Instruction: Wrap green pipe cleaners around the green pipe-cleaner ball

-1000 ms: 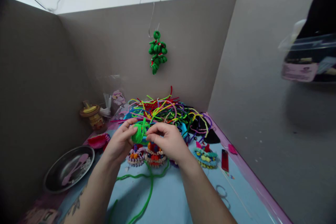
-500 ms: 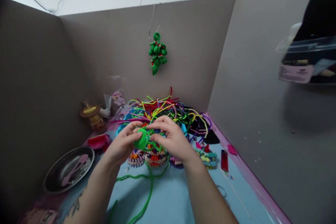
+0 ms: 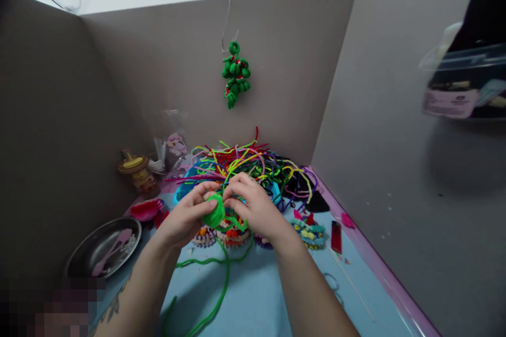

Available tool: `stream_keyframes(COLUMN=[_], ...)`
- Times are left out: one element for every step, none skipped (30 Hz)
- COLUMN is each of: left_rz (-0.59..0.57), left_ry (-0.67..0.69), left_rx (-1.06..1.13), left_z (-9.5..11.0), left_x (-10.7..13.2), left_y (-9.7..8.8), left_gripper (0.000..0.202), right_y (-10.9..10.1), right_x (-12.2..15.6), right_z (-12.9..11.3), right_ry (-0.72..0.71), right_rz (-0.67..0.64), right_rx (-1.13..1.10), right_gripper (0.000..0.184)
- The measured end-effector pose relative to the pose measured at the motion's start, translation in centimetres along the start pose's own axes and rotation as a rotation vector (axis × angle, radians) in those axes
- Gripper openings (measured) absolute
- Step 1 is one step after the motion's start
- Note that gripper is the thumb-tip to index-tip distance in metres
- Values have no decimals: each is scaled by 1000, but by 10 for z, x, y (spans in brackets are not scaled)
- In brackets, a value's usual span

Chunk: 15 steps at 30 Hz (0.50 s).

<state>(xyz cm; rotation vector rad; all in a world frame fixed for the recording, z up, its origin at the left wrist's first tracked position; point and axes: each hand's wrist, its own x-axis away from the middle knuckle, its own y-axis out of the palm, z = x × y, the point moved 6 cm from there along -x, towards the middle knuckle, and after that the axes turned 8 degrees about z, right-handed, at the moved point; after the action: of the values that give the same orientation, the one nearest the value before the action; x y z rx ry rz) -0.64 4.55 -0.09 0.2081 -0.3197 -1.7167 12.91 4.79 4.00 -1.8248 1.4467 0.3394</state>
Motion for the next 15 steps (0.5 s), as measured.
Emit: stream_keyframes(left_rz=[-6,-13,-21,-27,-33,-37,-39,-39,-39,-39,-40,-41,-42,-41,-40], left_ry=[-3,-8,-13,-16,-18,-19,-16,-12,-7,-2,5,11,17,21,25], left_rx=[2,8,15,22,27,29,31,33,34,34,33,32,31,29,26], left_z=[0,0,0,0,0,0,0,0,1,1,1,1,2,2,2], left_x=[0,0,1,1,1,1,1,2,2,2,2,3,3,3,4], left_y=[1,2,3,4,4,5,5,4,4,3,3,3,2,2,2], left_gripper=[40,40,40,40,40,39,39,39,38,38,38,37,37,36,35], right_y=[0,0,-1,-1,-1,-2,-2,-3,-4,-5,-6,-7,-8,-8,-8], right_x=[0,0,0,0,-1,-1,-1,-1,-1,-1,-2,-2,-2,-2,-2], right_z=[0,1,2,2,3,3,3,2,2,2,1,1,0,-1,-2], right_ry=[3,7,11,13,12,7,2,1,2,6,11,16,18,18,16], right_rz=[7,15,22,29,36,43,50,60,76,95,114,134,150,161,168], right_rx=[2,3,2,0,-4,-8,-9,-7,-1,8,17,25,31,33,34], right_gripper=[14,13,13,12,11,11,10,10,11,13,15,17,18,17,16])
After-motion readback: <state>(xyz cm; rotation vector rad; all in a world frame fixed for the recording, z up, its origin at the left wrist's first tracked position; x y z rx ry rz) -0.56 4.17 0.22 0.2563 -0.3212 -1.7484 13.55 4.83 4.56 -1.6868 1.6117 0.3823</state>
